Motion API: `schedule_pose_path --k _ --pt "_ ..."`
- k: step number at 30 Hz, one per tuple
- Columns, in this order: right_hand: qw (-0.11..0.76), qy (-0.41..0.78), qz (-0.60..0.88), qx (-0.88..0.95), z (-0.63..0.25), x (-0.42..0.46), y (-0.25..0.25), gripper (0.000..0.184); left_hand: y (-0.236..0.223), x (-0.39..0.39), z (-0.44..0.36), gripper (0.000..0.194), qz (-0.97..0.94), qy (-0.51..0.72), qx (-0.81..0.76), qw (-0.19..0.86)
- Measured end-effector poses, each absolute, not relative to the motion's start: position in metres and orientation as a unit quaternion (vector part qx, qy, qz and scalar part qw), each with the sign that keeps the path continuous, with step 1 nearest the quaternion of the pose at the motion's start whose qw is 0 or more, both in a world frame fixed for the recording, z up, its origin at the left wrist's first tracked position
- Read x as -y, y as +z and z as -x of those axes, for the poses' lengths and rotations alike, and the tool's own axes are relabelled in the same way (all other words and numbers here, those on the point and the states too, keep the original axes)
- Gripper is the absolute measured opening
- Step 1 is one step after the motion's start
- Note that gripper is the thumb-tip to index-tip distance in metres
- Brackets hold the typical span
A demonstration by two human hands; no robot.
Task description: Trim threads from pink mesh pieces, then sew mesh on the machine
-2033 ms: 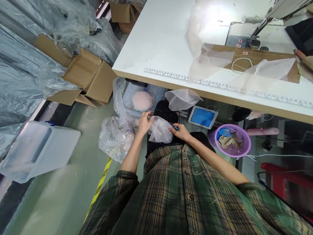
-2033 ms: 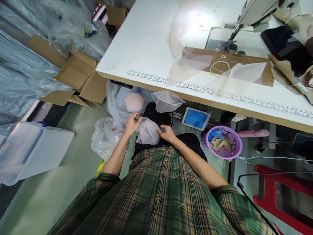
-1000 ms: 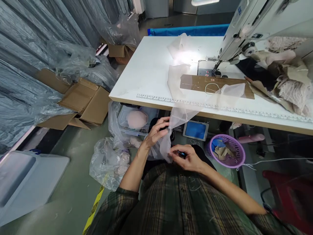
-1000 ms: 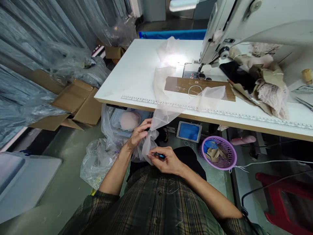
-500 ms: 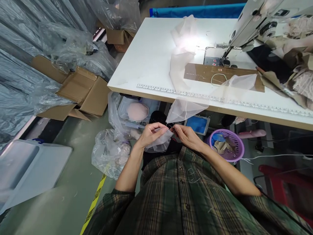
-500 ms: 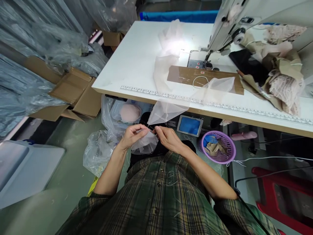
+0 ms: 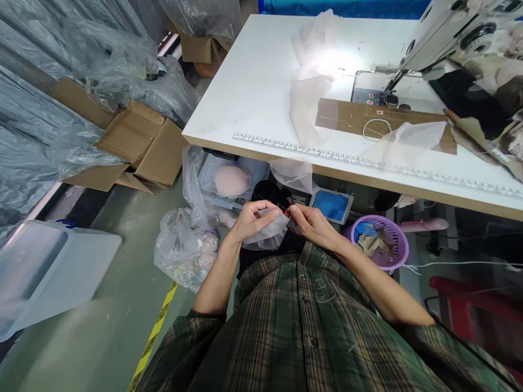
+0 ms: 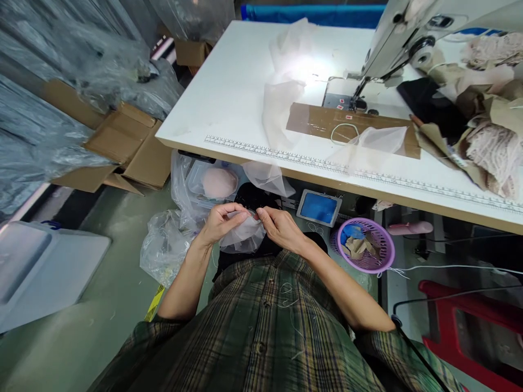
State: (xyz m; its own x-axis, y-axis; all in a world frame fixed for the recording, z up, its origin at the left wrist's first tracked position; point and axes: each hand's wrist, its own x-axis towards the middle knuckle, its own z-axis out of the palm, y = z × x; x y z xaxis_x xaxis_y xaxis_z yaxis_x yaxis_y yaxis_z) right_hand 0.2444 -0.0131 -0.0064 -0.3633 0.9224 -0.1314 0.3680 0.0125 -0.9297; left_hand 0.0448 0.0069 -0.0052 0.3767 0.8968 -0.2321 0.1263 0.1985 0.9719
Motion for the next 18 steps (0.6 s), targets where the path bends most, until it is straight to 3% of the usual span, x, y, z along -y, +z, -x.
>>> schedule_pose_path --k 9,14,18 --pt "0.261 0.473 0.514 0.667 -0.235 0.011 -0.01 0.048 -0.005 -0.007 -0.045 0.03 -0.556 0.304 -0.468 0.616" --pt "0.314 0.544 0.477 0.614 -0.233 0.023 -0.02 0.037 -0.001 -0.002 -0.039 0.034 -0.558 0.27 -0.489 0.614" --pt "0.296 0.612 0.426 0.597 -0.224 0.034 -0.044 0.035 -0.014 -0.001 -0.026 0.031 -0.611 0.249 -0.508 0.554"
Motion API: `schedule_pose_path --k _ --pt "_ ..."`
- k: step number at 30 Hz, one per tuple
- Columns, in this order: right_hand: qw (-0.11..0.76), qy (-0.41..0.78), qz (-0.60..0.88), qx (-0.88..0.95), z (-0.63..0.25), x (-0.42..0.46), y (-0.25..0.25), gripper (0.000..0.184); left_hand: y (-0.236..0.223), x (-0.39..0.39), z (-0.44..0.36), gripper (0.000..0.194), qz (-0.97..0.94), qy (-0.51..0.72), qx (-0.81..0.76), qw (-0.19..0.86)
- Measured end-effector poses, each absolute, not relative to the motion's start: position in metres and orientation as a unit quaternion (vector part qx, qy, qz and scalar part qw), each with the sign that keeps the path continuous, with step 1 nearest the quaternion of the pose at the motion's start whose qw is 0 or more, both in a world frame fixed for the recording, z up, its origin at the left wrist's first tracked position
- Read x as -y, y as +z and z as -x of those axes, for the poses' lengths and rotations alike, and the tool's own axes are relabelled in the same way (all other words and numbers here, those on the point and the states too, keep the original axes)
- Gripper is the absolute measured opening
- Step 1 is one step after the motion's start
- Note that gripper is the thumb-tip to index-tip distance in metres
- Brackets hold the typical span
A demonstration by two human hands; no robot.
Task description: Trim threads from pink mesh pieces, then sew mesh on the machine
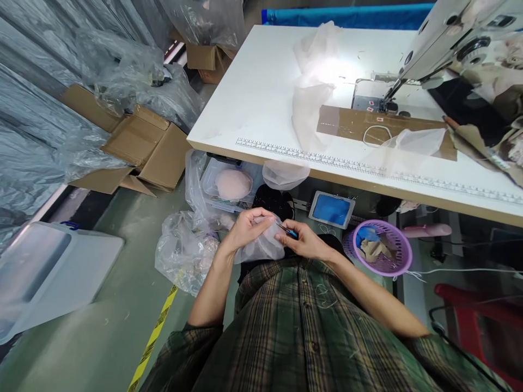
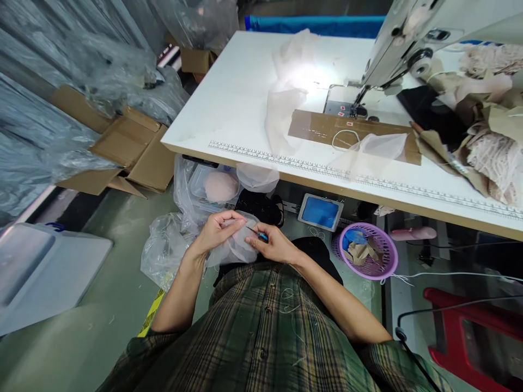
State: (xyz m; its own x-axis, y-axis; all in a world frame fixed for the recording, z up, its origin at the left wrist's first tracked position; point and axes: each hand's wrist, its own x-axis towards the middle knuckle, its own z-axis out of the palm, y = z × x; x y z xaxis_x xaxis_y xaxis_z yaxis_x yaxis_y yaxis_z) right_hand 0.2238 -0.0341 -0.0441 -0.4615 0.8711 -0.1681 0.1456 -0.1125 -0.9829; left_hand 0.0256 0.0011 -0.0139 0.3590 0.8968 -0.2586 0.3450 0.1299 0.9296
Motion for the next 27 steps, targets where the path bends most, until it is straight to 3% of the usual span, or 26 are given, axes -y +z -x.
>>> schedule_pose_path --k 4,8,13,18,22,24,27 --pt "0.246 0.547 0.515 0.613 -0.216 0.035 -0.082 0.031 -0.057 0.002 -0.014 0.029 -0.712 0.215 -0.552 0.377" --pt "0.222 0.48 0.571 0.627 -0.22 0.033 -0.107 0.023 -0.098 0.01 -0.01 0.046 -0.741 0.189 -0.574 0.291" --pt "0.243 0.438 0.597 0.626 -0.229 0.031 -0.1 0.032 -0.095 -0.012 -0.015 0.05 -0.69 0.287 -0.571 0.341" --pt "0.362 0.415 0.566 0.613 -0.232 0.018 -0.054 0.03 -0.054 -0.071 -0.044 0.065 -0.527 0.463 -0.528 0.478" --pt "0.443 0.397 0.534 0.601 -0.236 0.01 -0.013 0.026 -0.028 -0.075 -0.068 0.045 -0.492 0.459 -0.514 0.531" --pt "0.458 0.404 0.536 0.584 -0.238 0.007 0.0 0.027 -0.019 -0.056 -0.073 0.029 -0.571 0.448 -0.527 0.443" --pt "0.443 0.442 0.557 0.547 -0.237 0.006 0.007 0.034 -0.008 -0.017 -0.073 0.016 -0.744 0.405 -0.479 0.229"
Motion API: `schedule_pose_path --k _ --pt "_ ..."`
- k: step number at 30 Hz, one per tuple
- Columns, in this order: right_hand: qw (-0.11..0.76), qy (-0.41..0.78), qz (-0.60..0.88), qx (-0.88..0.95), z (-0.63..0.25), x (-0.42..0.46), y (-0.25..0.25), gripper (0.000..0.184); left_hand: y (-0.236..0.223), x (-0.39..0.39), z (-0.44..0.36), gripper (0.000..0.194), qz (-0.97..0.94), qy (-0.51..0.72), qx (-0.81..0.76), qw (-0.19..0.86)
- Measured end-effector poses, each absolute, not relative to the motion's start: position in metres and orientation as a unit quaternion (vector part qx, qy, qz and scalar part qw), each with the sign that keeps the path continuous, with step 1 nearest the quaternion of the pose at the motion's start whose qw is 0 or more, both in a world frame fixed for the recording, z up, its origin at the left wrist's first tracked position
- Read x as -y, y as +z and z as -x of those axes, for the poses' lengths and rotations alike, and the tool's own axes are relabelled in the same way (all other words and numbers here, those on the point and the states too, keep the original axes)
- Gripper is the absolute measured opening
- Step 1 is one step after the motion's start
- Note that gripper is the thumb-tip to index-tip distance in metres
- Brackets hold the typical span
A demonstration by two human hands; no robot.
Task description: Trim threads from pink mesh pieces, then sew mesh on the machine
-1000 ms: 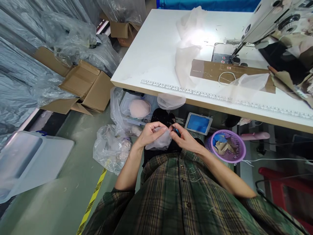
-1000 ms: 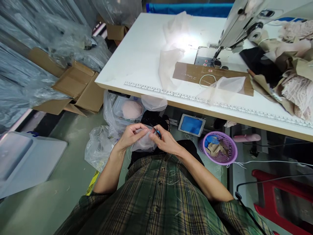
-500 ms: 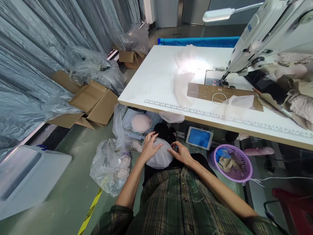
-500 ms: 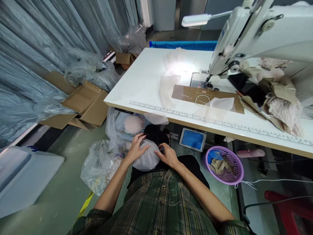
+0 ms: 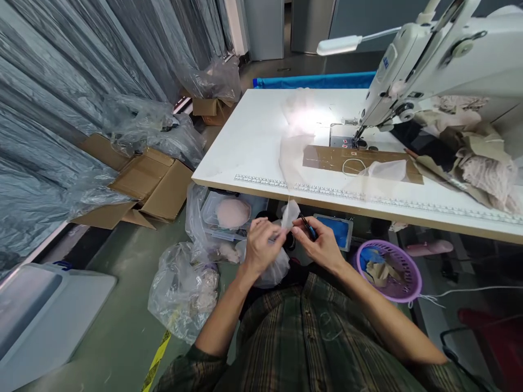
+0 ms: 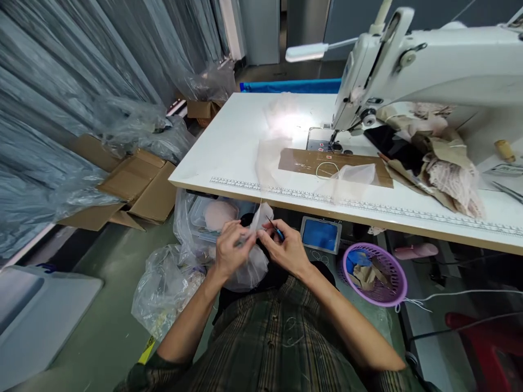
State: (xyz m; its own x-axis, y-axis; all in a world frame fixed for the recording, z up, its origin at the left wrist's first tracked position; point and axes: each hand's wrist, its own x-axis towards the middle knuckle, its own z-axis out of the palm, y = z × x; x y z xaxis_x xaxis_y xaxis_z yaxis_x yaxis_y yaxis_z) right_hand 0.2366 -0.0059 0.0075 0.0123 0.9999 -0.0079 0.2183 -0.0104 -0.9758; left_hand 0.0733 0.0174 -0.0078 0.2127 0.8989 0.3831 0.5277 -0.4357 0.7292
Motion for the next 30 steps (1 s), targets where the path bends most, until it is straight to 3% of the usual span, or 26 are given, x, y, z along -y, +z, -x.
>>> schedule_pose_path --k 2,5,6,9,11,15,18,24,30 --pt "0.418 0.452 0.58 0.533 -0.233 0.007 0.007 0.035 -0.002 0.005 -0.071 0.015 -0.831 0.341 -0.412 0.153" --pt "0.382 0.447 0.593 0.55 -0.23 0.016 0.004 0.03 0.003 0.024 -0.063 0.009 -0.873 0.296 -0.353 0.16" --pt "0.373 0.451 0.582 0.565 -0.231 0.02 0.003 0.029 0.005 0.026 -0.059 0.007 -0.863 0.31 -0.353 0.183" --pt "0.35 0.493 0.499 0.62 -0.235 0.036 0.005 0.024 0.008 0.018 -0.047 0.035 -0.792 0.376 -0.397 0.27" --pt "0.342 0.514 0.448 0.647 -0.238 0.044 0.007 0.022 0.009 0.008 -0.043 0.044 -0.758 0.372 -0.412 0.344" --pt "0.331 0.524 0.426 0.659 -0.24 0.053 0.008 0.021 0.005 -0.005 -0.046 0.042 -0.708 0.285 -0.326 0.557" --pt "0.316 0.542 0.437 0.645 -0.243 0.052 0.007 0.024 -0.003 -0.001 -0.052 0.03 -0.635 0.298 -0.316 0.639" --pt "0.293 0.555 0.493 0.602 -0.252 0.039 -0.001 0.054 -0.008 0.008 -0.048 0.03 -0.573 0.296 -0.451 0.618" --pt "0.281 0.533 0.482 0.637 -0.243 0.019 -0.011 0.055 -0.007 0.008 -0.044 0.03 -0.585 0.296 -0.46 0.598"
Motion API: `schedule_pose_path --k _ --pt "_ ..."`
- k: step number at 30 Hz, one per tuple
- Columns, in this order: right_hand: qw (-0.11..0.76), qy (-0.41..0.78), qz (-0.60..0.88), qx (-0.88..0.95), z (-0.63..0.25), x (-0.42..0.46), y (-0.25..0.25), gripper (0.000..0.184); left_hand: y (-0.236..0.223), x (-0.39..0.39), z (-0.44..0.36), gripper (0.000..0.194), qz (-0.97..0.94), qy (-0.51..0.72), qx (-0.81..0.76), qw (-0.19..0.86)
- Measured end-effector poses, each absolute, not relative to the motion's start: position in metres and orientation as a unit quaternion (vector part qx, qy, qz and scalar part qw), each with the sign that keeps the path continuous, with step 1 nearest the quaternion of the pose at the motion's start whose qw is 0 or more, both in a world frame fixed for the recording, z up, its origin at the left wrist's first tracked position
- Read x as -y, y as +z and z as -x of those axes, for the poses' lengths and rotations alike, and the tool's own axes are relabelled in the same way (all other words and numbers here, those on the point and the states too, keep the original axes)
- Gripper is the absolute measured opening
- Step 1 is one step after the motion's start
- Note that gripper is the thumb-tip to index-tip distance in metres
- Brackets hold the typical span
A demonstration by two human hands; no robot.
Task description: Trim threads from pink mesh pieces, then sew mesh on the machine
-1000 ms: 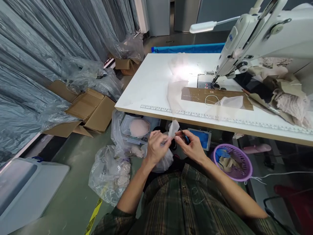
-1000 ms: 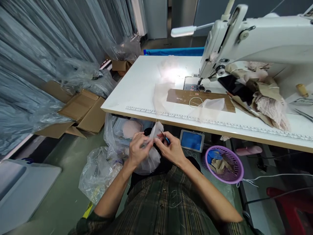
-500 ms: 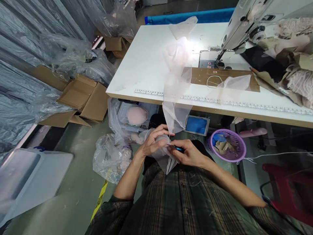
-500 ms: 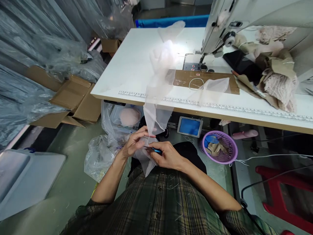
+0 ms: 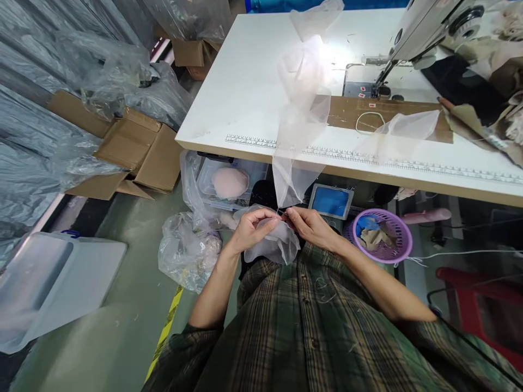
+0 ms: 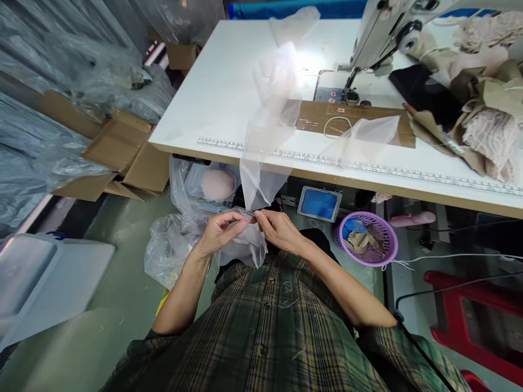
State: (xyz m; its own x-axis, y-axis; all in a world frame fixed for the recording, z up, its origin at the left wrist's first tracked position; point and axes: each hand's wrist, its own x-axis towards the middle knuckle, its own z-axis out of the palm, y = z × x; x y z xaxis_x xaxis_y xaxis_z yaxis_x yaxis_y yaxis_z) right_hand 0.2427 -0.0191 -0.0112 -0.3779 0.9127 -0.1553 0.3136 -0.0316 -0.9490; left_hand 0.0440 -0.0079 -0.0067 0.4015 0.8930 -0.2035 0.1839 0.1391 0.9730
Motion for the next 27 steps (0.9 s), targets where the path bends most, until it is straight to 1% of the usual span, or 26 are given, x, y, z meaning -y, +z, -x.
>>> schedule_pose_path --k 6,10,16,21,24,27 --pt "0.28 0.497 0.529 0.628 -0.238 0.017 -0.011 0.057 -0.009 0.007 -0.044 0.032 -0.583 0.3 -0.463 0.597" --pt "0.262 0.505 0.504 0.65 -0.242 0.025 -0.012 0.055 -0.007 0.006 -0.043 0.03 -0.576 0.295 -0.46 0.609" --pt "0.249 0.46 0.496 0.693 -0.238 0.023 -0.013 0.053 -0.004 0.004 -0.042 0.028 -0.577 0.279 -0.462 0.613" --pt "0.242 0.43 0.534 0.686 -0.234 0.023 -0.017 0.046 -0.008 0.005 -0.042 0.028 -0.58 0.271 -0.471 0.607" --pt "0.271 0.481 0.522 0.65 -0.235 0.029 -0.02 0.037 -0.009 0.008 -0.043 0.027 -0.575 0.272 -0.474 0.609" --pt "0.29 0.568 0.47 0.61 -0.233 0.037 -0.03 0.038 -0.009 0.008 -0.039 0.026 -0.586 0.258 -0.481 0.599"
